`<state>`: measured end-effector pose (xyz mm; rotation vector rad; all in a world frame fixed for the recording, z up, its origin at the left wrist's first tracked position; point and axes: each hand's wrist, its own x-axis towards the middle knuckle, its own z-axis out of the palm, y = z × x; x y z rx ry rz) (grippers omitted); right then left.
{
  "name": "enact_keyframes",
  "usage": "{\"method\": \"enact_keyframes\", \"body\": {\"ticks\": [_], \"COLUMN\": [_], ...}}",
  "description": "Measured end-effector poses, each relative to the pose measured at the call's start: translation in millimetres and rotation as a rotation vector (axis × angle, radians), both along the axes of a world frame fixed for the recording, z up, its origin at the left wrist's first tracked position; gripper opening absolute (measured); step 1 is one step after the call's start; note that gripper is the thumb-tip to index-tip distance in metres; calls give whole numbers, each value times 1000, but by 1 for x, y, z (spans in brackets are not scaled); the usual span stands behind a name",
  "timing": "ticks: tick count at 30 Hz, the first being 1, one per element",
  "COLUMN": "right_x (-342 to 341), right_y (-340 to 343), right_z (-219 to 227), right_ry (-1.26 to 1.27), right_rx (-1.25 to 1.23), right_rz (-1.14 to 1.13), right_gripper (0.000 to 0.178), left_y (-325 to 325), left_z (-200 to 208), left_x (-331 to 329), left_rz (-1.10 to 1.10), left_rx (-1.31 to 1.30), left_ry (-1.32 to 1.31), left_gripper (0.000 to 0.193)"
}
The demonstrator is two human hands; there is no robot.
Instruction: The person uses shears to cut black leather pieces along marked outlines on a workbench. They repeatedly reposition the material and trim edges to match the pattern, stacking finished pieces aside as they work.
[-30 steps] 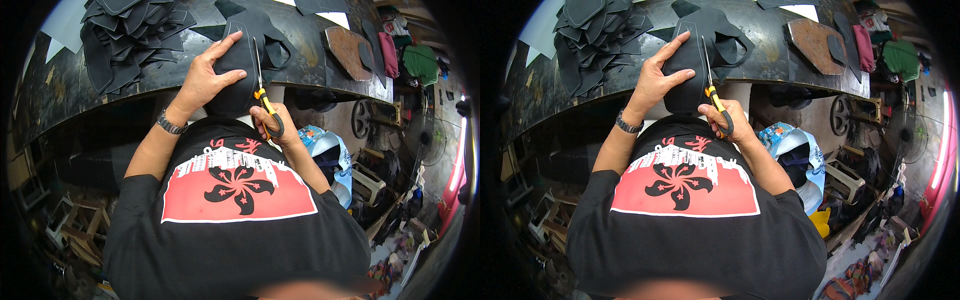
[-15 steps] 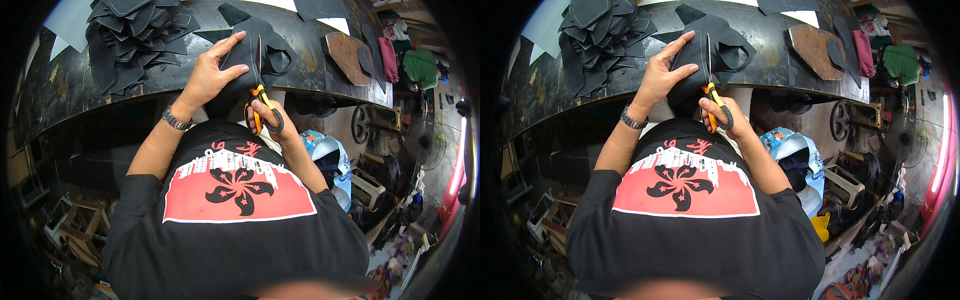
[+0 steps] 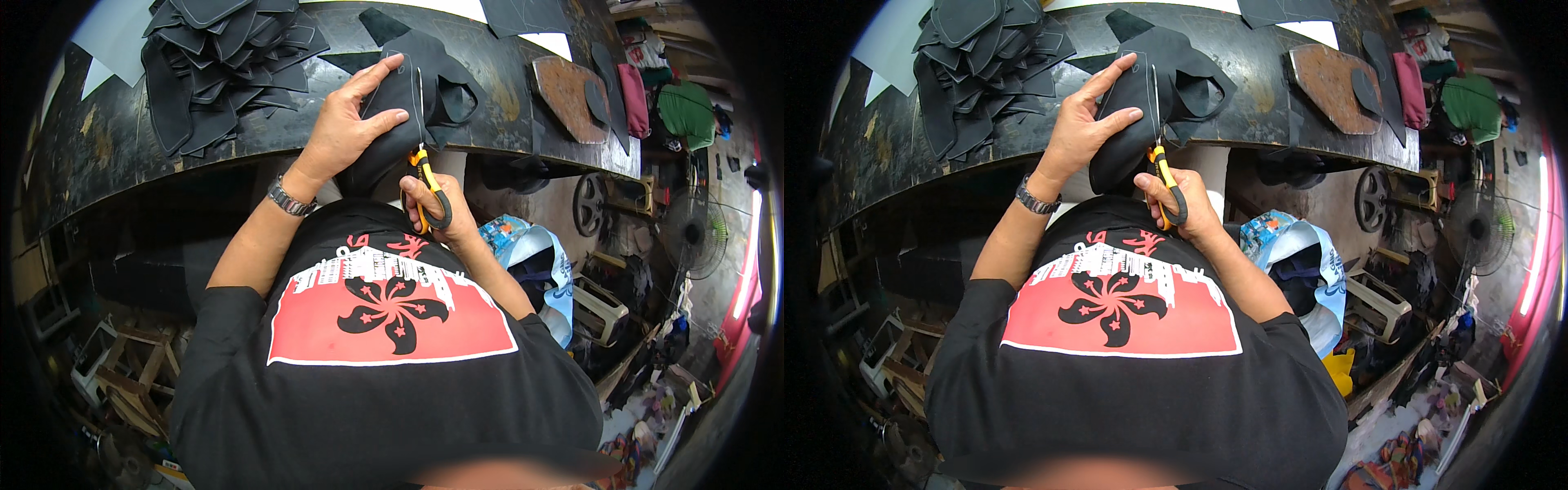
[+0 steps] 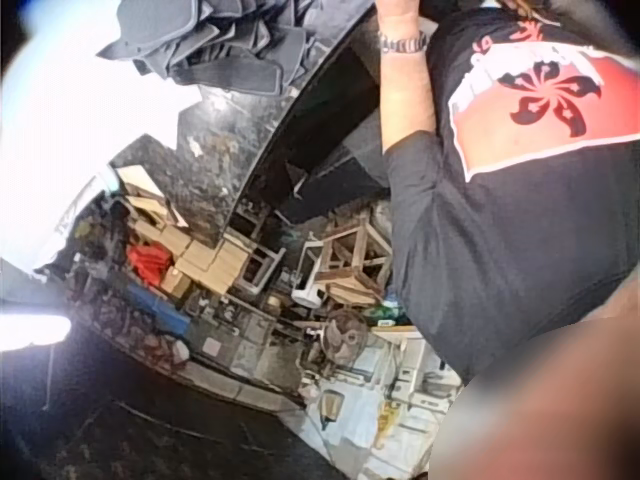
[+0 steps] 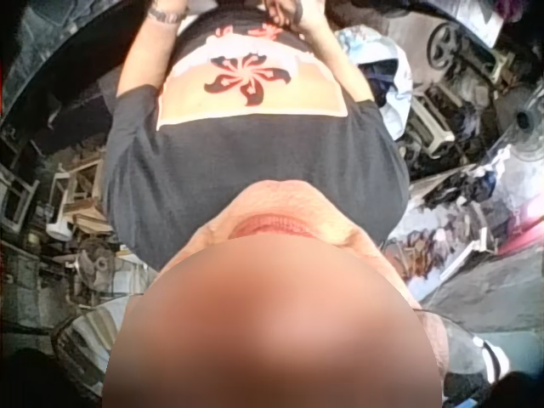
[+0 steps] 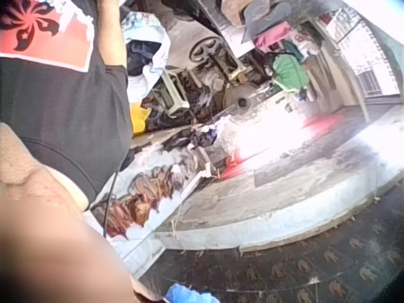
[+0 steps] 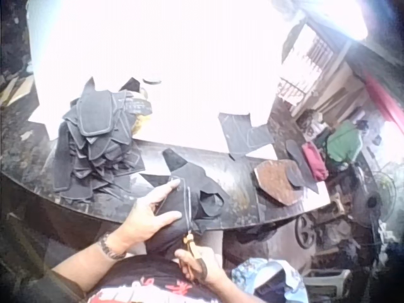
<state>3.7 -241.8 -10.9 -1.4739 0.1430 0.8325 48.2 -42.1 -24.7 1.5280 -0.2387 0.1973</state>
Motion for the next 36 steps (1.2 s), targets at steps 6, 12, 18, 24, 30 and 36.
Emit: {"method": "enact_keyframes", "body": {"ticks": [6,12,18,24,30,36], "right_x": [20,20,10,10,28,55], "right_y": [-1,6,12,13,-9,-32], "right_z": [-5,-7,-3,-3,0,24], "right_ry": [19,10,9,-14,16,-155], "right_rx": [169,144,80,48,123,62], "right_rz": [-11,-5,-114,-102,98,392], "right_gripper": [45,43,38,40,40,40], "left_y": [-6,-6,-5,-4,21,52], "left_z": [1,2,0,-1,17,38], "left_x": [-4,-5,-2,-1,7,13], "left_rz": [24,41,30,18,-274,-533], "left_rx": [37,-37,-9,-51,-272,-32], "left_ry": [-28,2,6,12,329,229], "left_gripper": [65,65,65,64,61,62]}}
